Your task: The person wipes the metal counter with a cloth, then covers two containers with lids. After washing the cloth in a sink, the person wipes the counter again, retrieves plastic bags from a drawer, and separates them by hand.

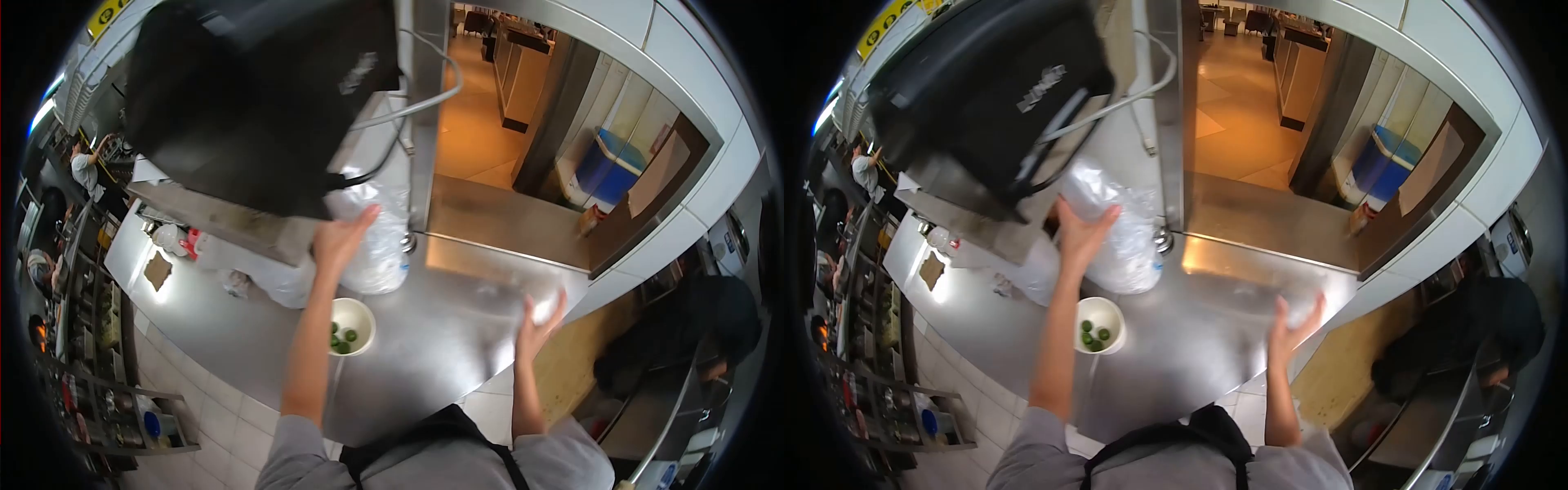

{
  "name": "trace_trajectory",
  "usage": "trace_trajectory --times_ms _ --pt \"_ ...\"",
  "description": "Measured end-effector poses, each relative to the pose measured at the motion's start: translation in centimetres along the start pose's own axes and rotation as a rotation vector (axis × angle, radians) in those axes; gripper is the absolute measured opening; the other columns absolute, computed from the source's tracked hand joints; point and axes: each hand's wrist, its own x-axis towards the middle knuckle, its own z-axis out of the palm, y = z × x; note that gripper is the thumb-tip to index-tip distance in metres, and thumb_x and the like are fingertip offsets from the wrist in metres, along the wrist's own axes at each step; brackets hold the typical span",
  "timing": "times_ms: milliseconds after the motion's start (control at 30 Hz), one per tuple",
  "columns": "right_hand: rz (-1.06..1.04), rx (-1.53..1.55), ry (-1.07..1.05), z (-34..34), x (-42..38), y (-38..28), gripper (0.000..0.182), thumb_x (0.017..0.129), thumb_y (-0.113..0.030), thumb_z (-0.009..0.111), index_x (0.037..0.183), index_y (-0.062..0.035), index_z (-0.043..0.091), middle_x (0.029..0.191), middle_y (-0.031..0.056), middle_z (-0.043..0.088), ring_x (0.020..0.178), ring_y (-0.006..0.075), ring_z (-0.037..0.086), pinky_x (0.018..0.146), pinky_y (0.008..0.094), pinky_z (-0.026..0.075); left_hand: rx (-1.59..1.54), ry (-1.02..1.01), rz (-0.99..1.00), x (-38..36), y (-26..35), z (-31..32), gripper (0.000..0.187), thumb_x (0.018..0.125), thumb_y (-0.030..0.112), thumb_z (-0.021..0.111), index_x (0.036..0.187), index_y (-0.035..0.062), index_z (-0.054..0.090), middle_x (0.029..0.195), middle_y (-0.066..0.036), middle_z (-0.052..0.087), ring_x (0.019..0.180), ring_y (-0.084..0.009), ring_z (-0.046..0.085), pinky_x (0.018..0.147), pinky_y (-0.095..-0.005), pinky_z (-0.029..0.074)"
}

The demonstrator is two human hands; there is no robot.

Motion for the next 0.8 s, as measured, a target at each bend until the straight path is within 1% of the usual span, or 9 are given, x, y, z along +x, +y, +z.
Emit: trace_trajectory --times_ms 33,100,133,233,300,400,567,700,800 --pt "0.136 0.055 0.005 -3.1 0.3 6.4 0.071 0.079 -0.029 0.067 0.132 0.0042 0.033 0.135 0.0222 0.033 0.121 0.032 0.038 0.103 0.0403 0.028 0.101 0.128 0.033 0.7 -1.7 1.3 0.088 0.066 0.049 0.073 0.123 -0.0096 0.04 0.115 -0.025 0.052 0.113 -0.0304 0.048 0.096 -0.0374 0.036" --pt "0.624 -0.187 0.117 -5.3 -1.7 15.5 0.078 0.079 -0.044 0.064 0.132 0.0031 0.031 0.133 0.0233 0.034 0.116 0.032 0.043 0.097 0.0415 0.036 -0.112 -0.003 0.077 0.5 0.0 0.1 0.103 0.066 0.042 0.075 0.133 -0.0109 0.017 0.131 -0.027 0.037 0.124 -0.0361 0.035 0.102 -0.0418 0.027" --pt "0.633 -0.198 0.111 -5.8 -1.3 15.8 0.078 0.079 -0.044 0.064 0.132 0.0031 0.031 0.133 0.0233 0.034 0.116 0.032 0.043 0.097 0.0415 0.036 -0.003 0.086 0.114 0.5 -0.5 0.4 0.104 0.065 0.04 0.076 0.133 -0.0101 0.016 0.133 -0.028 0.032 0.126 -0.0363 0.032 0.104 -0.043 0.024" --pt "1.215 0.616 -0.27 -5.4 0.9 16.4 0.087 0.078 -0.062 0.055 0.133 -0.0002 0.029 0.129 0.0207 0.04 0.109 0.0308 0.049 0.081 0.0425 0.047 0.066 0.134 0.12 -0.9 0.7 1.0 0.105 0.065 0.035 0.077 0.136 -0.0074 0.012 0.14 -0.027 0.019 0.13 -0.0369 0.021 0.106 -0.0431 0.019" --pt "1.2 0.751 -0.5 -4.4 1.5 16.6 0.079 0.082 -0.058 0.051 0.132 -0.0002 0.032 0.126 0.0182 0.044 0.11 0.0289 0.049 0.084 0.0415 0.047 0.135 0.372 0.306 -2.3 1.6 1.6 0.108 0.065 0.035 0.077 0.137 -0.0058 0.008 0.14 -0.028 0.017 0.13 -0.0388 0.02 0.107 -0.0439 0.018" --pt "1.11 0.893 -0.562 -2.3 1.0 18.5 0.07 0.089 -0.053 0.042 0.136 -0.0031 0.027 0.135 0.0143 0.038 0.121 0.0267 0.041 0.096 0.0396 0.039 0.138 0.33 0.234 -3.7 3.0 4.1 0.116 0.062 0.036 0.078 0.138 -0.004 0.001 0.143 -0.03 0.007 0.134 -0.041 0.009 0.108 -0.0463 0.015" --pt "1.091 0.874 -0.471 -1.5 0.9 18.0 0.059 0.094 -0.046 0.036 0.128 0.0021 0.035 0.124 0.0158 0.047 0.109 0.0262 0.051 0.091 0.0357 0.044 0.263 0.46 0.198 -2.2 0.8 5.7 0.108 0.063 0.022 0.073 0.139 -0.0019 0.0 0.143 -0.031 0.005 0.134 -0.0426 0.006 0.108 -0.0474 0.016" --pt "1.039 0.831 -0.534 -1.0 0.6 19.8 0.07 0.092 -0.053 0.033 0.137 0.0002 0.02 0.14 0.0147 0.027 0.122 0.0252 0.039 0.1 0.0354 0.035 0.065 0.475 0.282 -1.4 -0.1 5.0 0.1 0.064 0.013 0.067 0.139 -0.0001 0.002 0.143 -0.031 0.006 0.134 -0.0429 0.007 0.107 -0.0445 0.022" --pt "0.991 0.703 -0.537 -0.8 0.2 20.5 0.08 0.09 -0.058 0.032 0.141 -0.0021 0.008 0.147 0.0128 0.012 0.128 0.0238 0.03 0.103 0.0343 0.029 0.056 0.541 0.252 -0.2 -1.0 4.5 0.095 0.065 0.011 0.064 0.14 0.0016 0.006 0.14 -0.031 0.016 0.129 -0.0426 0.023 0.101 -0.0408 0.032"
